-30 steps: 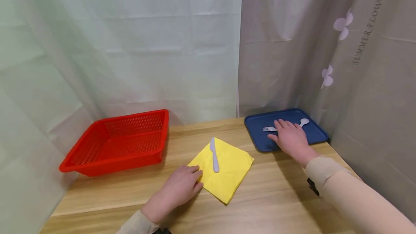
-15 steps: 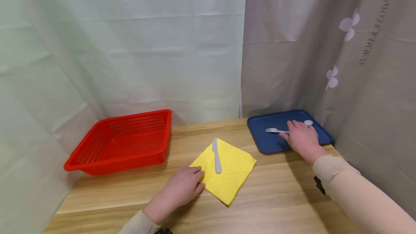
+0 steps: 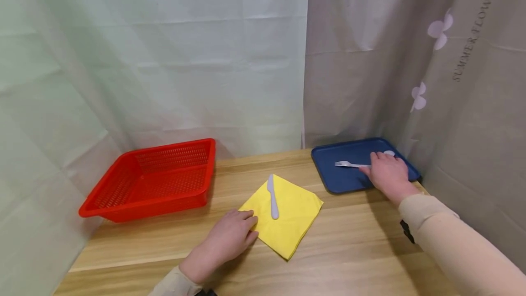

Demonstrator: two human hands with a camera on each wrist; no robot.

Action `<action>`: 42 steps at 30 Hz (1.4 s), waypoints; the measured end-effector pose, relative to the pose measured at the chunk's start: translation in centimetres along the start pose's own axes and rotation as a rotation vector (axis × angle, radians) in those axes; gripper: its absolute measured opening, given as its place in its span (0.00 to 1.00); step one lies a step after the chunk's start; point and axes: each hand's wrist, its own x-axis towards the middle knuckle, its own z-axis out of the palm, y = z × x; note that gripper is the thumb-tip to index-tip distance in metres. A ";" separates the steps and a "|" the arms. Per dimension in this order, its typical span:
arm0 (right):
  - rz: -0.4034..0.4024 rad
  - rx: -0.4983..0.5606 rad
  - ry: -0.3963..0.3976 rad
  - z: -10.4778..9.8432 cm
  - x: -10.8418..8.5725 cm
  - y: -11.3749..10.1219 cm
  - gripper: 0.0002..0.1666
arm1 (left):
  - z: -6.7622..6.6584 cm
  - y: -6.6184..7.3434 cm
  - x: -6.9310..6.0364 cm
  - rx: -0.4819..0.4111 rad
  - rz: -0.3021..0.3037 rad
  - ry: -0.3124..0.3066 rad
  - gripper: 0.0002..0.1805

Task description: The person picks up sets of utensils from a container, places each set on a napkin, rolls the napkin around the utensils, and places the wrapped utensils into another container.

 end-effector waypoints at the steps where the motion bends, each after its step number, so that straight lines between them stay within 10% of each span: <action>1: 0.004 0.003 -0.001 0.1 0.0 0.1 0.42 | 0.0 0.0 0.0 0.001 0.001 0.001 0.16; 42: 0.075 0.074 -0.031 1.5 0.5 1.8 0.20 | 0.1 0.0 0.0 0.004 -0.010 -0.009 0.15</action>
